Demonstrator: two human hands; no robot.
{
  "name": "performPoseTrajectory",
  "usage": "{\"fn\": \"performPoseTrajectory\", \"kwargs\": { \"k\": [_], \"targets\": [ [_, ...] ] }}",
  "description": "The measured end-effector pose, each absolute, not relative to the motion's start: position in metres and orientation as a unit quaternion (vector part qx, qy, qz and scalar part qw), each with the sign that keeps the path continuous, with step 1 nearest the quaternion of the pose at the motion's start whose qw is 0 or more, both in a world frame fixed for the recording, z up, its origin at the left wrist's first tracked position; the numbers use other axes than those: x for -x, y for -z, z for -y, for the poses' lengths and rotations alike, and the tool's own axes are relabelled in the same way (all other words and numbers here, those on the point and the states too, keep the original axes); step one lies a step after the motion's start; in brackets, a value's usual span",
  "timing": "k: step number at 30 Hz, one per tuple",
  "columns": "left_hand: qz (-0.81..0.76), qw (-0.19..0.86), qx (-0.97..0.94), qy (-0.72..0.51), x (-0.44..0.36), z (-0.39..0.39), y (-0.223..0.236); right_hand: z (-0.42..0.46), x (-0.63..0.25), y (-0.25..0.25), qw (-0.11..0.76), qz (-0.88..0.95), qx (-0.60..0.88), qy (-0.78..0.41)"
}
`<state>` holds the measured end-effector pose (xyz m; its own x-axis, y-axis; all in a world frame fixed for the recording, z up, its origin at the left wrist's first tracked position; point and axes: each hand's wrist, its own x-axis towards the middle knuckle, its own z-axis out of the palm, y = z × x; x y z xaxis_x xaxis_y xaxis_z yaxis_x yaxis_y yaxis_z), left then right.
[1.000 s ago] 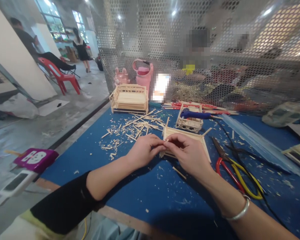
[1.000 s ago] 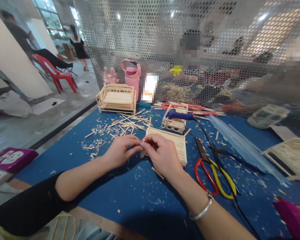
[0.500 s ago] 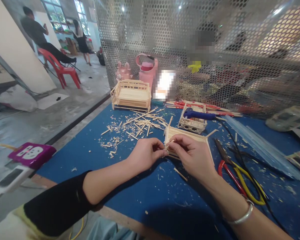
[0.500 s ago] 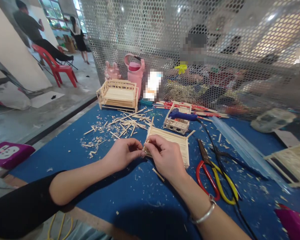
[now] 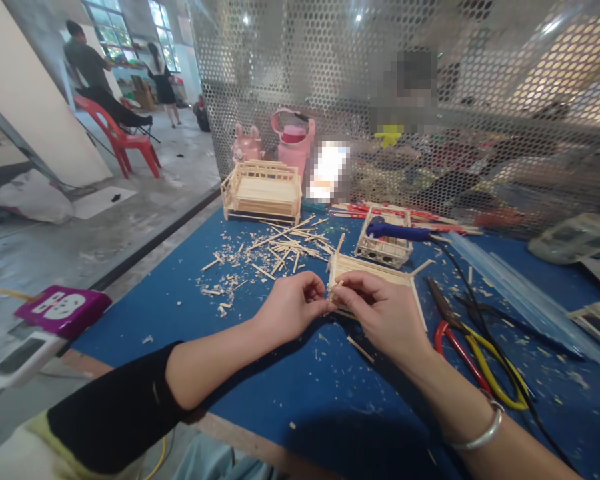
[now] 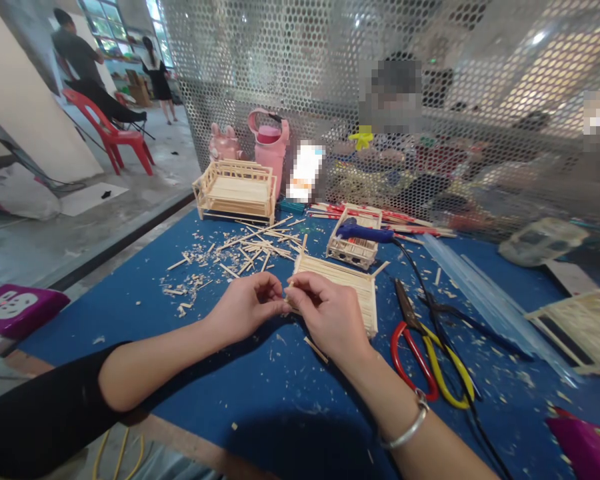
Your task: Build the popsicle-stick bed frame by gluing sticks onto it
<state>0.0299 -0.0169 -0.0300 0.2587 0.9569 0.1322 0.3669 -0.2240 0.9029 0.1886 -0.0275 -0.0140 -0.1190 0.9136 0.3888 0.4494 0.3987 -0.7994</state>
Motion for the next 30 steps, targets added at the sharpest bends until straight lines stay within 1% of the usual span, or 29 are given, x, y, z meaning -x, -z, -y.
{"fn": "performPoseTrajectory", "kwargs": {
  "k": [5, 8, 17, 25, 30],
  "targets": [
    [-0.488, 0.386, -0.698, -0.355, -0.029, 0.017, 0.026, 0.025, -0.190, 0.014, 0.498, 0.654, 0.477, -0.311],
    [-0.488, 0.365, -0.713, -0.347, -0.027, 0.018, 0.022, 0.026, -0.192, 0.013, 0.493, 0.663, 0.470, -0.310],
    [-0.489, 0.349, -0.731, -0.323, -0.025, 0.019, 0.017, 0.023, -0.195, 0.013, 0.411, 0.767, 0.446, -0.208],
    [-0.508, 0.332, -0.742, -0.284, -0.025, 0.017, 0.018, 0.023, -0.194, 0.013, 0.410, 0.784, 0.432, -0.176],
    [-0.499, 0.288, -0.784, -0.231, -0.019, 0.013, 0.020, 0.024, -0.194, 0.015, 0.417, 0.791, 0.424, -0.145]
  ]
}}
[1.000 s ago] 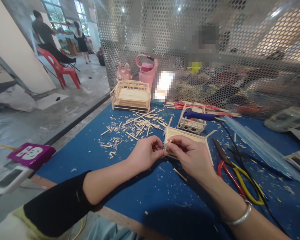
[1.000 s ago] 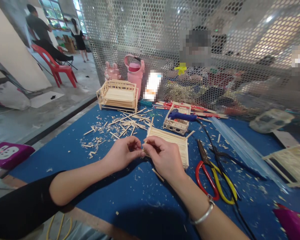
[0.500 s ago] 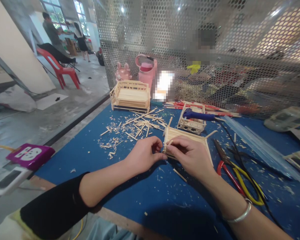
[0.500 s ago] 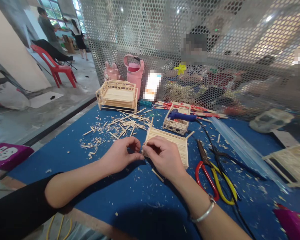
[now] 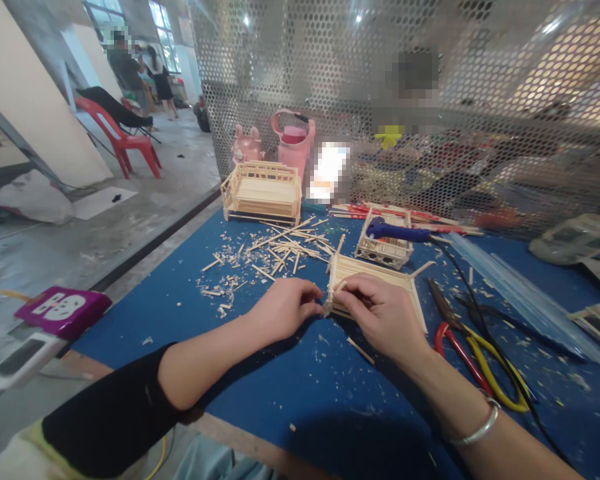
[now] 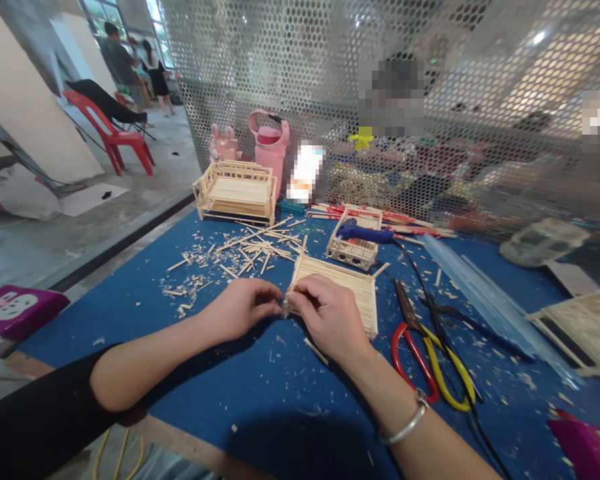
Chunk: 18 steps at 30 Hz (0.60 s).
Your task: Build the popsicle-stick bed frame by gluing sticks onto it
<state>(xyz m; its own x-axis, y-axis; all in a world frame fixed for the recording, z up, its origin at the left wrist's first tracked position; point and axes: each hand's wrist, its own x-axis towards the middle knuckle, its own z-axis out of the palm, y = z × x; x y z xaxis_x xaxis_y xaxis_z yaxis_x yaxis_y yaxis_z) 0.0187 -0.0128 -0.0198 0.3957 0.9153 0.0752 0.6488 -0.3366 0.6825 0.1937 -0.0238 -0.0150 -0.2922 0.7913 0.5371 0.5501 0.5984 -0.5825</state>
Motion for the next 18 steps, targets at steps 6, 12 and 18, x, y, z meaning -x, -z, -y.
{"fn": "performPoseTrajectory", "kwargs": {
  "k": [6, 12, 18],
  "targets": [
    [-0.504, 0.265, -0.788, -0.234, -0.015, 0.011, 0.015, 0.025, -0.193, 0.015, 0.414, 0.799, 0.415, -0.135],
    [-0.514, 0.245, -0.770, -0.288, -0.017, 0.011, 0.008, 0.024, -0.194, 0.016, 0.429, 0.788, 0.412, -0.158],
    [-0.534, 0.254, -0.763, -0.260, -0.013, 0.004, 0.008, 0.023, -0.193, 0.015, 0.423, 0.780, 0.424, -0.178]
  ]
}}
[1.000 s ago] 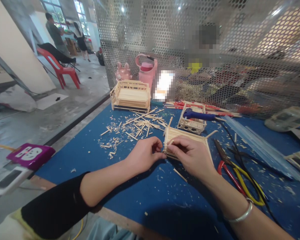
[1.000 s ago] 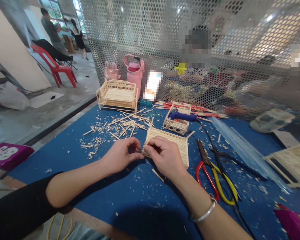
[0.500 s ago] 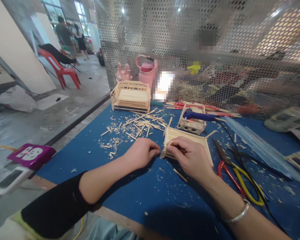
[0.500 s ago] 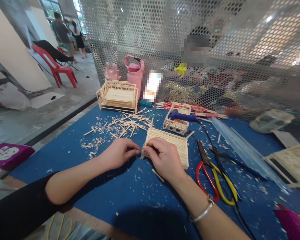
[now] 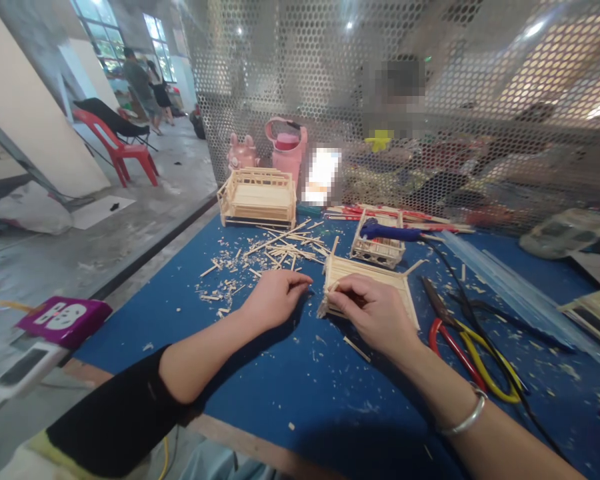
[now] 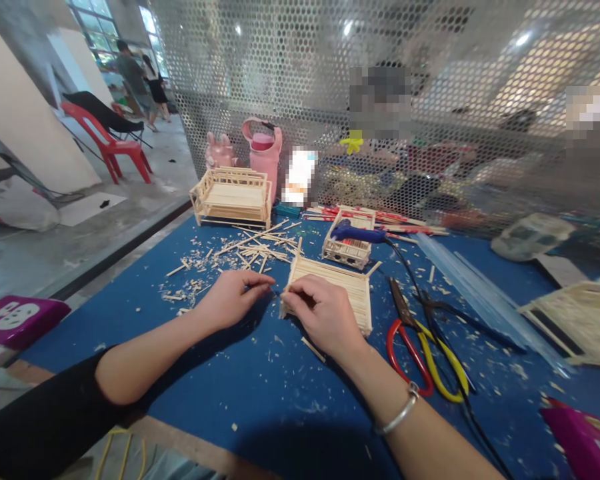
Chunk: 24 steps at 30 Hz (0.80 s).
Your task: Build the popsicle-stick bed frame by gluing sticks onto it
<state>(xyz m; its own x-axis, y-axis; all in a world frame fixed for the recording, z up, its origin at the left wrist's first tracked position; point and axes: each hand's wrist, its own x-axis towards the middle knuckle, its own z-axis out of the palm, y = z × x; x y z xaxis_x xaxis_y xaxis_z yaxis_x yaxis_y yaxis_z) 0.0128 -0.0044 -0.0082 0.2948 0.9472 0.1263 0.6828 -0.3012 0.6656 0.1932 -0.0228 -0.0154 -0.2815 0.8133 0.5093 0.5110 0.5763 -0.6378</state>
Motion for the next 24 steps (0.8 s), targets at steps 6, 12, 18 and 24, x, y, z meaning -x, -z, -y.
{"fn": "performPoseTrajectory", "kwargs": {
  "k": [6, 12, 18, 24],
  "targets": [
    [-0.530, 0.230, -0.783, -0.230, -0.010, 0.004, 0.012, 0.022, -0.192, 0.015, 0.427, 0.775, 0.421, -0.199],
    [-0.498, 0.236, -0.778, -0.302, -0.012, 0.002, 0.013, 0.023, -0.191, 0.014, 0.449, 0.760, 0.403, -0.241],
    [-0.473, 0.221, -0.760, -0.388, -0.010, 0.004, 0.008, 0.017, -0.195, 0.019, 0.510, 0.686, 0.406, -0.322],
    [-0.431, 0.249, -0.784, -0.371, -0.018, 0.012, 0.006, 0.018, -0.193, 0.018, 0.530, 0.657, 0.396, -0.362]
  ]
}}
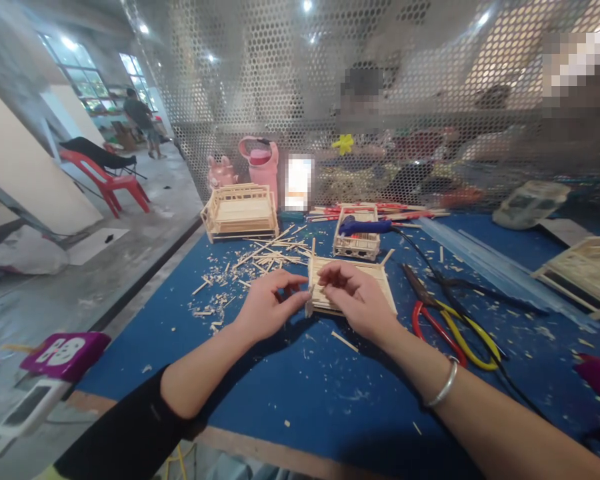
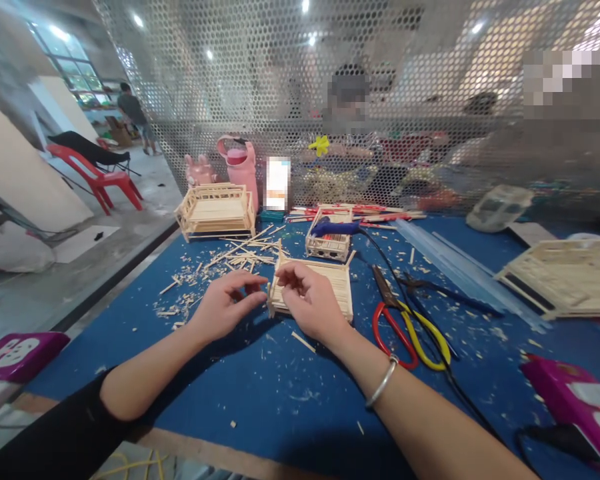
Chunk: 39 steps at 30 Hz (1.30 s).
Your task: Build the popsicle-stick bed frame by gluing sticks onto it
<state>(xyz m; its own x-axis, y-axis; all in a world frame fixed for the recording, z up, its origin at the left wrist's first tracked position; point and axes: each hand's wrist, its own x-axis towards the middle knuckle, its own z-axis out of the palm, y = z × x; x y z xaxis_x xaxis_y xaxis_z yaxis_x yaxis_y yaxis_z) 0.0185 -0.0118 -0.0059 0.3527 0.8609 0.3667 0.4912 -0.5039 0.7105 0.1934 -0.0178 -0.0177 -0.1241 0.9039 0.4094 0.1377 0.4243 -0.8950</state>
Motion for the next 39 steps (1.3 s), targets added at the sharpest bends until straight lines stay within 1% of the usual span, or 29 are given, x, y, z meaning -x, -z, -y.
{"fn": "performPoseTrajectory", "kwargs": {
  "k": [4, 8, 9, 11, 15, 20, 23, 26, 28, 29, 31, 34, 36, 37, 39],
  "targets": [
    [-0.436, 0.272, -0.766, -0.386, -0.021, 0.009, 0.001, 0.019, -0.193, 0.015, 0.539, 0.644, 0.388, -0.379],
    [-0.497, 0.267, -0.640, -0.522, -0.003, -0.007, -0.006, 0.018, -0.194, 0.014, 0.569, 0.614, 0.387, -0.387],
    [-0.517, 0.259, -0.612, -0.539, 0.003, -0.012, -0.007, 0.017, -0.194, 0.013, 0.576, 0.607, 0.387, -0.387],
    [-0.561, 0.236, -0.600, -0.520, 0.015, -0.020, -0.007, 0.017, -0.194, 0.013, 0.590, 0.594, 0.390, -0.384],
    [-0.612, 0.205, -0.628, -0.435, 0.033, -0.024, -0.010, 0.017, -0.193, 0.007, 0.616, 0.580, 0.393, -0.361],
    [-0.584, 0.188, -0.674, -0.410, 0.046, 0.003, -0.020, 0.018, -0.202, -0.023, 0.659, 0.561, 0.394, -0.309],
    [-0.557, 0.226, -0.676, -0.426, 0.040, 0.037, -0.024, 0.032, -0.208, -0.044, 0.664, 0.571, 0.392, -0.281],
    [-0.484, 0.327, -0.665, -0.466, 0.024, 0.080, -0.019, 0.065, -0.202, -0.050, 0.604, 0.630, 0.402, -0.277],
    [-0.411, 0.359, -0.696, -0.466, 0.011, 0.107, -0.015, 0.093, -0.191, -0.041, 0.520, 0.690, 0.396, -0.310],
    [-0.373, 0.370, -0.728, -0.440, 0.006, 0.118, -0.013, 0.106, -0.185, -0.033, 0.470, 0.724, 0.377, -0.337],
    [-0.354, 0.367, -0.759, -0.405, -0.003, 0.134, -0.011, 0.126, -0.175, -0.015, 0.391, 0.755, 0.361, -0.384],
    [-0.355, 0.375, -0.776, -0.361, -0.010, 0.146, -0.013, 0.139, -0.168, 0.005, 0.317, 0.761, 0.397, -0.404],
    [-0.369, 0.370, -0.785, -0.333, -0.013, 0.149, -0.014, 0.139, -0.167, 0.009, 0.261, 0.778, 0.429, -0.377],
    [-0.381, 0.351, -0.791, -0.325, -0.013, 0.150, -0.014, 0.138, -0.166, 0.009, 0.235, 0.792, 0.437, -0.355],
    [-0.397, 0.278, -0.810, -0.331, -0.011, 0.151, -0.012, 0.137, -0.167, 0.005, 0.205, 0.824, 0.433, -0.302]
  ]
}}
